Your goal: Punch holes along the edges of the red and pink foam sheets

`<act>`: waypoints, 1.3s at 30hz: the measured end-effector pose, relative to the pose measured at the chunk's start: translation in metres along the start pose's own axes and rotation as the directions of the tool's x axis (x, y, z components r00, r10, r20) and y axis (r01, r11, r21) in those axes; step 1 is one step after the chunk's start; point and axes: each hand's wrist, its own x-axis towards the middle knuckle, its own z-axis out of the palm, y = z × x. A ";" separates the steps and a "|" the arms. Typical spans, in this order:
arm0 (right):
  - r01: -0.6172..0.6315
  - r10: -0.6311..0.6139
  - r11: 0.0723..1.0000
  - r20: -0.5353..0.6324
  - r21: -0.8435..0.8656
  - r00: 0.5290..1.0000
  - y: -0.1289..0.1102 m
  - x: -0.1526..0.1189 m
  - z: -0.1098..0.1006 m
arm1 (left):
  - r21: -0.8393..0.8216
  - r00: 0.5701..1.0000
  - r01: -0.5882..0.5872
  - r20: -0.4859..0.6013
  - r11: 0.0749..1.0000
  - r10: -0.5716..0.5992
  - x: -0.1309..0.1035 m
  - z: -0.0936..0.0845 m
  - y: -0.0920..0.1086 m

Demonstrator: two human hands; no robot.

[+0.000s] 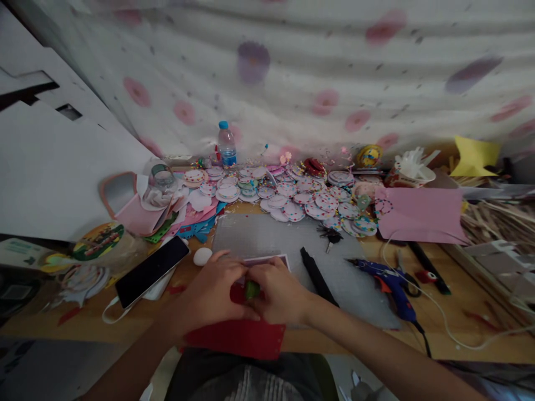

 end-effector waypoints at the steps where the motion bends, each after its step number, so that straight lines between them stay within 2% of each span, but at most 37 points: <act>1: 0.006 -0.006 1.000 0.003 0.008 1.000 0.000 0.000 0.001 | -0.003 1.000 -0.007 0.009 1.000 0.007 0.000 0.002 -0.003; 11: 0.050 -0.049 0.997 -0.017 0.051 0.999 0.008 0.001 0.012 | -0.118 0.996 -0.086 -0.035 0.989 0.082 0.001 0.008 -0.018; 15: 0.043 -0.041 0.999 -0.060 0.025 0.997 0.011 0.002 0.018 | -0.125 0.995 -0.098 -0.022 0.987 0.096 0.004 0.012 -0.020; 19: 0.034 -0.033 0.999 -0.025 0.040 0.999 0.015 0.002 0.018 | -0.106 0.996 -0.092 -0.023 0.990 0.090 0.003 0.011 -0.018; 23: 0.000 0.001 0.989 -0.003 0.146 1.000 0.019 -0.001 0.015 | -0.082 0.999 -0.039 -0.039 0.996 0.036 -0.004 0.003 -0.018; 26: -0.067 0.061 0.954 0.031 0.291 0.998 0.023 -0.003 0.013 | -0.051 1.000 -0.005 -0.006 0.999 0.005 -0.011 -0.002 -0.023; 29: -0.109 0.089 0.844 0.063 0.525 0.994 0.026 -0.003 0.007 | -0.057 0.999 0.032 0.018 0.998 -0.031 -0.015 -0.003 -0.029; 33: -0.112 0.135 0.584 0.040 0.804 0.990 0.032 -0.002 0.001 | -0.154 0.996 0.088 -0.011 0.984 -0.090 -0.020 0.000 -0.032; 37: -0.104 0.253 0.337 0.017 0.936 0.967 0.038 -0.002 0.006 | -0.197 0.992 0.119 -0.027 0.973 -0.126 -0.027 0.004 -0.029; 39: -0.088 0.280 0.276 0.007 0.957 0.960 0.040 -0.002 0.012 | -0.207 0.990 0.121 -0.040 0.971 -0.132 -0.031 0.005 -0.026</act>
